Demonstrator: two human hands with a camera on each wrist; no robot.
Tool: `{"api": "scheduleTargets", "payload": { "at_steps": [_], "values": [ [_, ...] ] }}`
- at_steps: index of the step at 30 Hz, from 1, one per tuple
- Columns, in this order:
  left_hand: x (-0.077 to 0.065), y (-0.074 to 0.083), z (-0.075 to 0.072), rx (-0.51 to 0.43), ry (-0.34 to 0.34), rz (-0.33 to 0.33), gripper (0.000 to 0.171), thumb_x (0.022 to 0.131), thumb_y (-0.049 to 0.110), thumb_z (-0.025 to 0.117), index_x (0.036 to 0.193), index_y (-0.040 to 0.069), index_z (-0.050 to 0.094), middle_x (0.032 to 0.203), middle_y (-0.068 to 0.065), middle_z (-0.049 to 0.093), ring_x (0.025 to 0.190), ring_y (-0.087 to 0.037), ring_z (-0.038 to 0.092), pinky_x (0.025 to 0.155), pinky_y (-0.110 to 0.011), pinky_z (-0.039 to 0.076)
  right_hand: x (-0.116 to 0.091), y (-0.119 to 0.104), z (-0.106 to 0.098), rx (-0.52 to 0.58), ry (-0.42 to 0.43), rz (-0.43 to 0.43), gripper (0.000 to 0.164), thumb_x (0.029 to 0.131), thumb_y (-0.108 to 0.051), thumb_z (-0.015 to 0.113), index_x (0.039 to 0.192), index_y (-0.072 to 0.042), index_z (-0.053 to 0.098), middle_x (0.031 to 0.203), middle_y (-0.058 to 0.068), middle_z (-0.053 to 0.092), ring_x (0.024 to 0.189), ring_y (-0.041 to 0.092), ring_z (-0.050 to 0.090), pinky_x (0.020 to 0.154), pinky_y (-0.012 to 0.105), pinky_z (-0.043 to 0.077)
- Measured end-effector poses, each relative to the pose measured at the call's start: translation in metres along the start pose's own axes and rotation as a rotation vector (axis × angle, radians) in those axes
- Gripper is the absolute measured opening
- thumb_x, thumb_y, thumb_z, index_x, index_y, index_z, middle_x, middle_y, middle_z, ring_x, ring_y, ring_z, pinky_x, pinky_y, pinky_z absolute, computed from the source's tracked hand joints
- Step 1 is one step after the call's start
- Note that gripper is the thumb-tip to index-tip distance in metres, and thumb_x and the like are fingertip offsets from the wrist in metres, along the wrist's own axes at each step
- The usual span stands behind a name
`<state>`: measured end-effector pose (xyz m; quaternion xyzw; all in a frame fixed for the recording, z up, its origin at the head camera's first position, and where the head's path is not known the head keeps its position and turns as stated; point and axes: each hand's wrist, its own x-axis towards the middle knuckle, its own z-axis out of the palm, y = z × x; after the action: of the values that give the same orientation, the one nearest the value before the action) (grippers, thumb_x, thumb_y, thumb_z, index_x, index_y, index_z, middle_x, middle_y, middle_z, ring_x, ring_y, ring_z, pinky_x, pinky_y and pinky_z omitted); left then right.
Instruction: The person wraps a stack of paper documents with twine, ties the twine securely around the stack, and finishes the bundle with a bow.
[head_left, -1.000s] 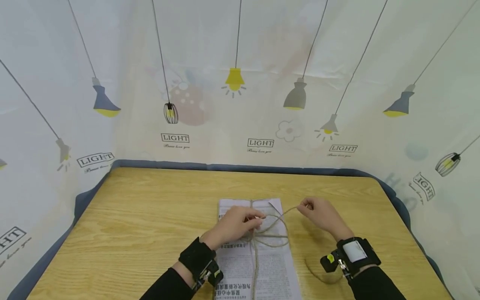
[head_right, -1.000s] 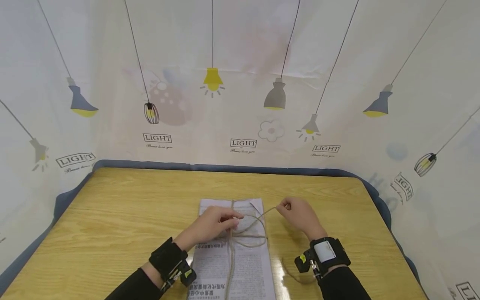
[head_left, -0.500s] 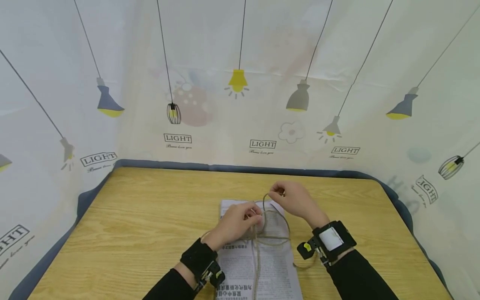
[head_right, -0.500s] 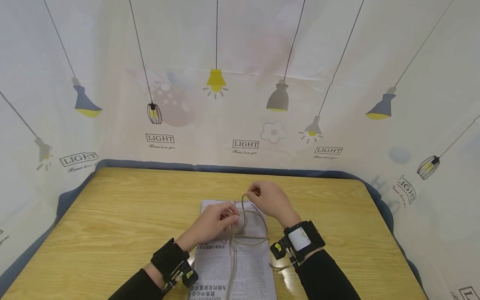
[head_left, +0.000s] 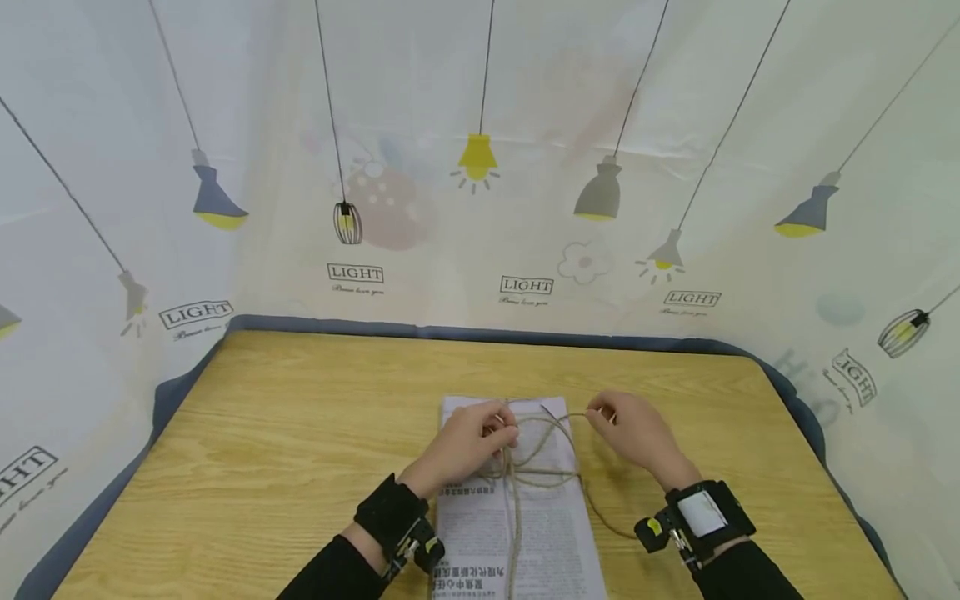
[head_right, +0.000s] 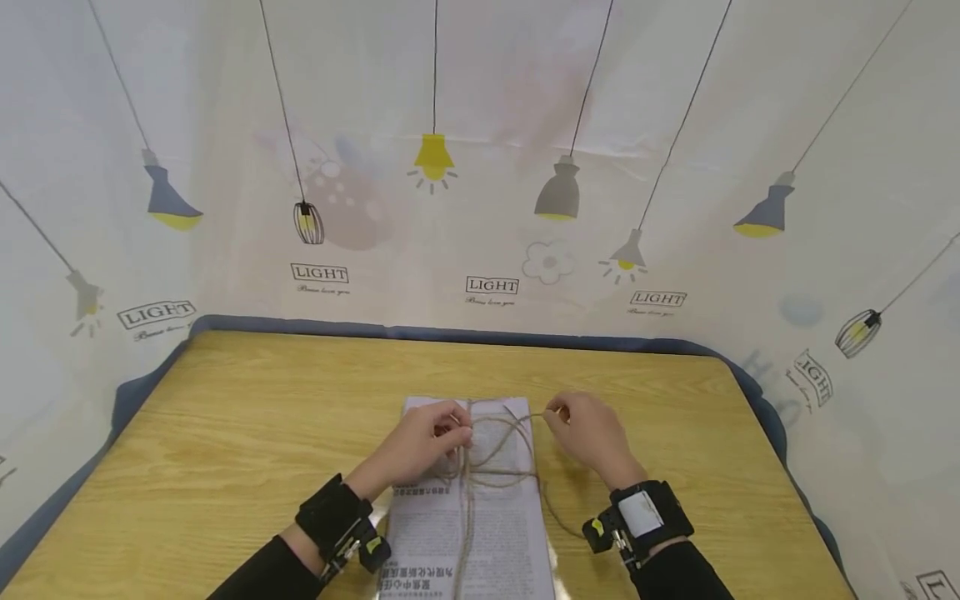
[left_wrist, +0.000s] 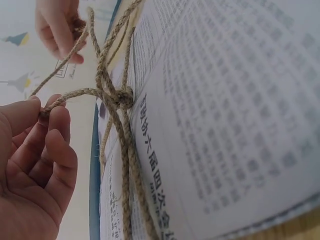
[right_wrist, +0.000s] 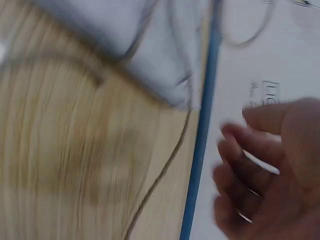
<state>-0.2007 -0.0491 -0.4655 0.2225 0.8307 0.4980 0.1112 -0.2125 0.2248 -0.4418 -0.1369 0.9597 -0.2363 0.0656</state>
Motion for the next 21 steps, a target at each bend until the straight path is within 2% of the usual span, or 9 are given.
{"api": "scheduleTargets", "payload": {
  "at_steps": [2, 4, 6, 7, 10, 13, 17, 21],
  "values": [
    [0.0, 0.002, -0.002, -0.005, 0.004, 0.0, 0.014, 0.101, 0.024, 0.054, 0.106, 0.014, 0.064, 0.093, -0.009, 0.072, 0.075, -0.026, 0.067, 0.065, -0.025, 0.05, -0.003, -0.003, 0.0, 0.158, -0.099, -0.06, 0.028, 0.1, -0.03, 0.055, 0.106, -0.006, 0.067, 0.089, 0.006, 0.064, 0.077, 0.017, 0.056, 0.067, 0.033, 0.045],
    [0.0, 0.003, -0.004, -0.002, 0.005, -0.002, 0.015, 0.101, 0.024, 0.055, 0.107, 0.014, 0.064, 0.092, -0.009, 0.072, 0.075, -0.026, 0.067, 0.065, -0.025, 0.05, -0.005, -0.006, 0.001, 0.307, -0.224, -0.079, 0.03, 0.101, -0.03, 0.053, 0.102, -0.004, 0.066, 0.084, 0.003, 0.059, 0.074, 0.013, 0.051, 0.064, 0.028, 0.042],
    [0.001, 0.005, -0.005, 0.025, -0.004, 0.002, 0.015, 0.1, 0.024, 0.056, 0.107, 0.014, 0.064, 0.093, -0.007, 0.072, 0.075, -0.022, 0.067, 0.066, -0.025, 0.051, -0.006, -0.008, 0.003, 0.375, -0.27, -0.086, 0.029, 0.101, -0.03, 0.053, 0.098, -0.003, 0.064, 0.082, 0.003, 0.055, 0.071, 0.011, 0.049, 0.062, 0.026, 0.04],
    [0.002, 0.006, -0.006, 0.042, -0.013, 0.007, 0.016, 0.1, 0.025, 0.056, 0.107, 0.013, 0.065, 0.095, -0.006, 0.072, 0.077, -0.02, 0.066, 0.068, -0.025, 0.051, -0.006, -0.009, 0.004, 0.384, -0.249, -0.097, 0.027, 0.101, -0.028, 0.054, 0.097, -0.003, 0.064, 0.081, 0.004, 0.055, 0.07, 0.01, 0.048, 0.061, 0.025, 0.04],
    [0.005, 0.01, -0.009, 0.109, -0.042, 0.03, 0.02, 0.1, 0.028, 0.056, 0.111, 0.014, 0.066, 0.099, 0.0, 0.069, 0.082, -0.012, 0.063, 0.072, -0.024, 0.05, -0.003, -0.012, 0.005, 0.349, -0.11, -0.14, 0.022, 0.1, -0.025, 0.056, 0.096, -0.006, 0.066, 0.081, 0.006, 0.059, 0.067, 0.008, 0.047, 0.059, 0.023, 0.04],
    [0.011, 0.019, -0.015, 0.202, -0.023, 0.064, 0.029, 0.099, 0.032, 0.056, 0.12, 0.015, 0.065, 0.102, 0.003, 0.064, 0.08, -0.009, 0.058, 0.072, -0.024, 0.048, -0.001, -0.015, 0.003, 0.267, 0.014, -0.193, 0.018, 0.098, -0.024, 0.058, 0.097, -0.011, 0.07, 0.083, 0.007, 0.065, 0.064, 0.007, 0.049, 0.058, 0.023, 0.042],
    [0.024, 0.038, -0.021, 0.377, 0.032, 0.117, 0.035, 0.098, 0.037, 0.057, 0.127, 0.019, 0.064, 0.093, 0.003, 0.059, 0.071, -0.01, 0.049, 0.064, -0.024, 0.041, 0.0, -0.023, -0.002, 0.169, 0.059, -0.248, 0.014, 0.097, -0.022, 0.06, 0.099, -0.015, 0.073, 0.086, 0.001, 0.069, 0.063, 0.006, 0.051, 0.059, 0.023, 0.044],
    [0.036, 0.057, -0.018, 0.511, -0.029, 0.175, 0.027, 0.098, 0.036, 0.057, 0.116, 0.021, 0.071, 0.085, 0.006, 0.062, 0.068, -0.007, 0.048, 0.061, -0.021, 0.038, 0.0, -0.03, -0.006, 0.141, 0.077, -0.263, 0.014, 0.096, -0.021, 0.062, 0.101, -0.018, 0.074, 0.09, -0.002, 0.071, 0.065, 0.004, 0.051, 0.06, 0.022, 0.044]
  ]
}}
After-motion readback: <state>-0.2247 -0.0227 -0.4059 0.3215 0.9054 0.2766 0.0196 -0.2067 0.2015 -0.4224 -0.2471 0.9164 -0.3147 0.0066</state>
